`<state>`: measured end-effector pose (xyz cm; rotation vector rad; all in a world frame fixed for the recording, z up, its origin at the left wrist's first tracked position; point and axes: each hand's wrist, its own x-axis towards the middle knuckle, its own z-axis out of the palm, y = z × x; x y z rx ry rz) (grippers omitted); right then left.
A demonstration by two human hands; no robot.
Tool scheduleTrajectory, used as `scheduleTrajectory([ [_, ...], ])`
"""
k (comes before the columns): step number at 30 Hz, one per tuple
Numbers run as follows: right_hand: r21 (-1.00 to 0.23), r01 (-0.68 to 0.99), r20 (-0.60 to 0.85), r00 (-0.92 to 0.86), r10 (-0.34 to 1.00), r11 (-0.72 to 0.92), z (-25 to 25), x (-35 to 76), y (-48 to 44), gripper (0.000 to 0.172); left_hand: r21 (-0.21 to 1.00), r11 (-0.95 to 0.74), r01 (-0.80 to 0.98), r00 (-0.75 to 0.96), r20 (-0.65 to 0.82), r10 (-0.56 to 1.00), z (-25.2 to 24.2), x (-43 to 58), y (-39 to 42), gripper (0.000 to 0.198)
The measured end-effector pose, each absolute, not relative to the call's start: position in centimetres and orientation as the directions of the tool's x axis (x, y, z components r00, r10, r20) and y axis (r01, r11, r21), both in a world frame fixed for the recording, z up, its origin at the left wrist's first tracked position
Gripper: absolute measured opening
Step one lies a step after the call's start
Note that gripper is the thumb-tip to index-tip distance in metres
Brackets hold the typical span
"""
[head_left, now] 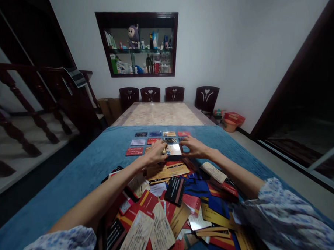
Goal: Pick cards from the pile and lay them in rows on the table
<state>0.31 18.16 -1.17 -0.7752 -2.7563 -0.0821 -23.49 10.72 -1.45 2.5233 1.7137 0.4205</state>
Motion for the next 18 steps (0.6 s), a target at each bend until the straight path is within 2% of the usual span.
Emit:
scheduleTrajectory([
  [3, -0.027, 0.517, 0.199, -0.836, 0.511, 0.856, -0.8, -0.2, 19.5, 0.029, 0.168, -0.360, 0.918, 0.335, 0.160, 0.928, -1.0, -23.6, 11.6, 0.029],
  [9, 0.018, 0.580, 0.144, -0.808, 0.572, 0.815, 0.6, -1.2, 20.5, 0.026, 0.051, -0.298, 0.953, 0.291, 0.115, 0.950, 0.1, -23.7, 13.3, 0.034],
  [18, 0.034, 0.682, 0.043, -0.732, 0.680, 0.731, 2.0, -2.5, 22.3, 0.022, -0.011, -0.283, 0.959, 0.283, 0.106, 0.953, 0.7, -23.6, 16.6, 0.033],
])
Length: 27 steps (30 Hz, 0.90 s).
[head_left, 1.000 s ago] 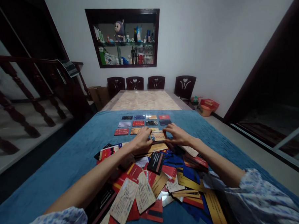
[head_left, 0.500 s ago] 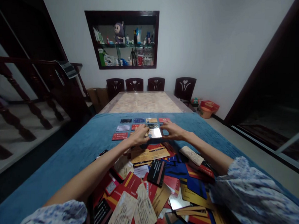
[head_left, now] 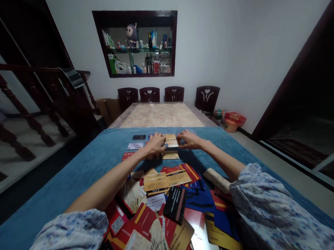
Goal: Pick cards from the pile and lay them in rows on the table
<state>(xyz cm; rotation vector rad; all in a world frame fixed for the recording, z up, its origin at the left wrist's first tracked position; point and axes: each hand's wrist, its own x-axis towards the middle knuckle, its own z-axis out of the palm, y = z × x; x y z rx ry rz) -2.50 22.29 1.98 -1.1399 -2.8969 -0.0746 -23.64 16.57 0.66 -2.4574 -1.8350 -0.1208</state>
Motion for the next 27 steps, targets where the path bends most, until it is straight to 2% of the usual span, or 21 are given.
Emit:
scheduleTrajectory([
  [27, 0.069, 0.747, -0.063, -0.658, 0.750, 0.661, 0.8, -5.6, 30.2, 0.033, -0.064, -0.197, 0.978, 0.201, 0.060, 0.978, -0.4, -24.0, 24.1, 0.028],
])
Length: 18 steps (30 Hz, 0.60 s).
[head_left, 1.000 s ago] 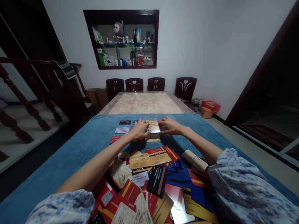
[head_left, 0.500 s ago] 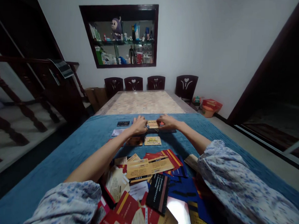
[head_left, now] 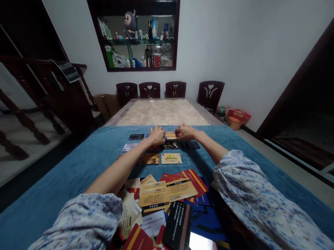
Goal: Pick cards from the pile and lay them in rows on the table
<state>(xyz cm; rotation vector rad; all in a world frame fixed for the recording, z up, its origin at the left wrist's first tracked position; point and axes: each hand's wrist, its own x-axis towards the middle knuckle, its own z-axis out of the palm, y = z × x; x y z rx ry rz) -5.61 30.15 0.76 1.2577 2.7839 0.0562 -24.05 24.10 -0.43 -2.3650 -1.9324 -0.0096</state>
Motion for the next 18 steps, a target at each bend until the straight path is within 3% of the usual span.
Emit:
scheduleTrajectory([
  [18, 0.097, 0.772, -0.095, -0.621, 0.778, 0.628, -0.4, -6.5, 31.5, 0.031, -0.071, -0.194, 0.978, 0.194, -0.012, 0.981, -1.5, -23.8, 26.4, 0.023],
])
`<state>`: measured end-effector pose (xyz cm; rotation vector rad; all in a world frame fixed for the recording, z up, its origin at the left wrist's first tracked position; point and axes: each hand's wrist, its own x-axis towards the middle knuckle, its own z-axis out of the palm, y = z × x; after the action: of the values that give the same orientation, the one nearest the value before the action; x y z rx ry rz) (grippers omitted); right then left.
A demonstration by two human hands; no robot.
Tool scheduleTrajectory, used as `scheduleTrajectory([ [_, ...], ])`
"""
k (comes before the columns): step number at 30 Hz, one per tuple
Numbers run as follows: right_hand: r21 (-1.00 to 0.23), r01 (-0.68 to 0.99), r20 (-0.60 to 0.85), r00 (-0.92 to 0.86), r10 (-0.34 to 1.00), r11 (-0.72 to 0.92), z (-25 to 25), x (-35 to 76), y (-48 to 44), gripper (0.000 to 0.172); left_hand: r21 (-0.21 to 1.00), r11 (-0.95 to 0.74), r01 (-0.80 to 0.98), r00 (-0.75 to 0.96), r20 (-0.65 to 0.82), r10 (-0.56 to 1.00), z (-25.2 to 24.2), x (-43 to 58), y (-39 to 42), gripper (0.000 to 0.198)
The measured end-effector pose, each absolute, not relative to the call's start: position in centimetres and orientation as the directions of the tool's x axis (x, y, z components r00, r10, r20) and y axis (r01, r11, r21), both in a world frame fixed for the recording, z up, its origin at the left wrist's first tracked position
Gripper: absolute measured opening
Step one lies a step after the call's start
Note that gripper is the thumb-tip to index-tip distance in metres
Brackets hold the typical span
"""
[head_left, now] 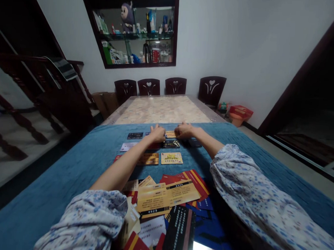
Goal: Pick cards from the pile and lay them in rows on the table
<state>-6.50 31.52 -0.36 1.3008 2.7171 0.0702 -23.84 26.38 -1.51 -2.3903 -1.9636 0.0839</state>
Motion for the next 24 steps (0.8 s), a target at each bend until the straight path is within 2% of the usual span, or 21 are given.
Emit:
scheduleTrajectory([
  [14, 0.159, 0.776, -0.119, -0.599, 0.792, 0.611, -0.6, -8.1, 32.2, 0.035, -0.109, -0.200, 0.974, 0.196, -0.052, 0.979, -1.6, -24.0, 27.5, 0.026],
  [24, 0.178, 0.773, -0.118, -0.597, 0.793, 0.609, -0.6, -8.9, 32.1, 0.031, -0.104, -0.206, 0.973, 0.197, -0.088, 0.976, -1.1, -23.8, 27.8, 0.026],
])
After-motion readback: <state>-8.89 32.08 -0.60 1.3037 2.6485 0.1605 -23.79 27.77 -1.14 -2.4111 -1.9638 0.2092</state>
